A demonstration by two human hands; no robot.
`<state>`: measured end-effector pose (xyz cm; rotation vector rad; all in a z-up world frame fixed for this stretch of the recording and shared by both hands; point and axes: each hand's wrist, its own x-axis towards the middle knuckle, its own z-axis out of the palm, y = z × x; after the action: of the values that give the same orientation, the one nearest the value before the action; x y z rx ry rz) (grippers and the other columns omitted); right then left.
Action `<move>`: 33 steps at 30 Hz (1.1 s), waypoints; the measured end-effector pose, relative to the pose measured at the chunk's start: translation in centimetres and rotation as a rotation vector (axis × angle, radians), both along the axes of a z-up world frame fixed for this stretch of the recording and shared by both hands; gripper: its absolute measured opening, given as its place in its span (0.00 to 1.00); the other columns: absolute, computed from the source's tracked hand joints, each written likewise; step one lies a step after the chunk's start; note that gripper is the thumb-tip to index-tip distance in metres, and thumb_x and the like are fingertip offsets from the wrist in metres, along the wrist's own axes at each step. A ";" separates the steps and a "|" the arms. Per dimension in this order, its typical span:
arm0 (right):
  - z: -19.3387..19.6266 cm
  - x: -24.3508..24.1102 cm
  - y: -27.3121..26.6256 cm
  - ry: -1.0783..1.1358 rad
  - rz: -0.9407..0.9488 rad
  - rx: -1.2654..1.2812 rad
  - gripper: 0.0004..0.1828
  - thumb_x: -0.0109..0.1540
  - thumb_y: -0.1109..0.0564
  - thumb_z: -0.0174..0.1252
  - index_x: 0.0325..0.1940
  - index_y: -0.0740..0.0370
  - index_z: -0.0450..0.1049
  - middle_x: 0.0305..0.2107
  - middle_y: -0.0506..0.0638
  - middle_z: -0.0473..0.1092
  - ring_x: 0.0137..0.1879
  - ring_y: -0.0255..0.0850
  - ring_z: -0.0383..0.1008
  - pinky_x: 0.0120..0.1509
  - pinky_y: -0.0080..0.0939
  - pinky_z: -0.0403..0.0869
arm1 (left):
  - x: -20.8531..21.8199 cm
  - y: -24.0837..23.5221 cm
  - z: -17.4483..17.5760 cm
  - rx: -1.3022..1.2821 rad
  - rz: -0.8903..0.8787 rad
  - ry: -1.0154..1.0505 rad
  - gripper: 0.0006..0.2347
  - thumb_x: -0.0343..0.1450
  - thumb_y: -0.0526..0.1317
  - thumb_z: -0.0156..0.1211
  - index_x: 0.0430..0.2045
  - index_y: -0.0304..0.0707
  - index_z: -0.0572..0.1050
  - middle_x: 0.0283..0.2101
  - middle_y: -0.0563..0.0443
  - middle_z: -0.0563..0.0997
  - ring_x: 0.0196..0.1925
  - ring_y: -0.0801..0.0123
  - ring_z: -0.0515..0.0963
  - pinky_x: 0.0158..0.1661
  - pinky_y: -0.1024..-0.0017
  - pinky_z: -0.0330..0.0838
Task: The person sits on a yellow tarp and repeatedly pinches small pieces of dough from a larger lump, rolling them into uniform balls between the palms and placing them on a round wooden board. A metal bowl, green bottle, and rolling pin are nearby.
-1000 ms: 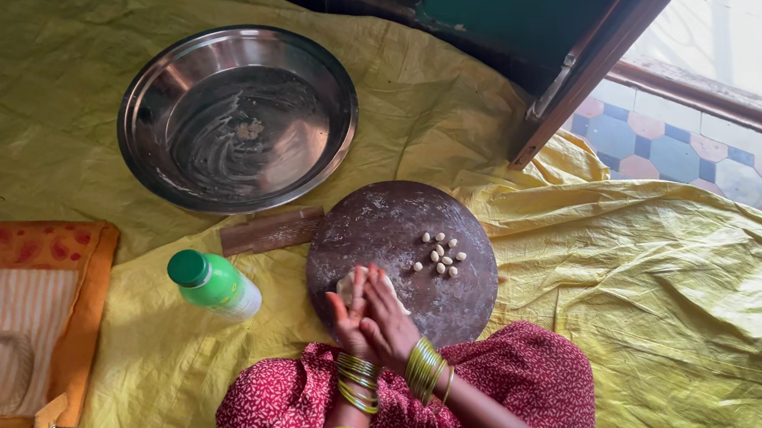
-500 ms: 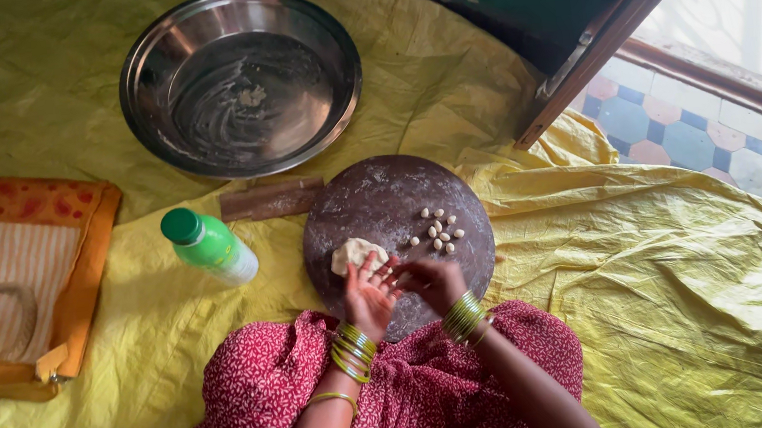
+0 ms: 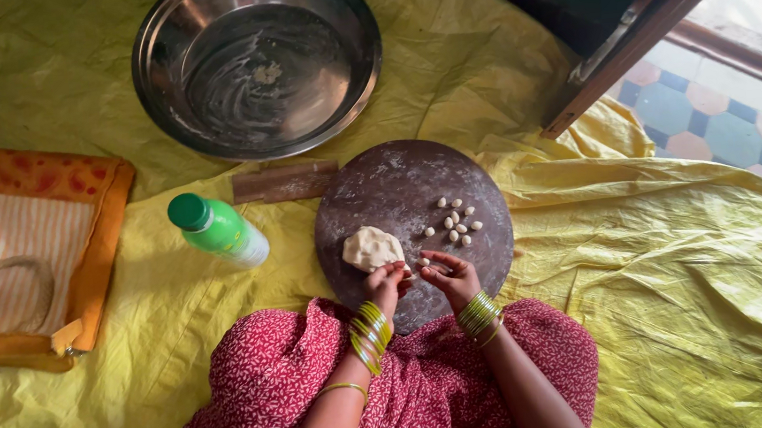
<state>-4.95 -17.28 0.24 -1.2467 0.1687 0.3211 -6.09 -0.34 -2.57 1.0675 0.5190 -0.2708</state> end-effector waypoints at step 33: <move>0.5 -0.4 -0.1 -0.135 0.121 -0.032 0.09 0.62 0.64 0.65 0.46 0.67 0.80 0.46 0.51 0.80 0.47 0.36 0.80 0.50 0.37 0.80 | 0.1 0.0 -0.3 -0.082 -0.014 -0.077 0.11 0.73 0.29 0.58 0.49 0.28 0.74 0.36 0.43 0.85 0.32 0.67 0.85 0.34 0.73 0.79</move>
<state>-5.37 -17.39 0.73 -1.3090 -0.0176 0.3380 -5.95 -0.32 -2.84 0.9980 0.4282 -0.2600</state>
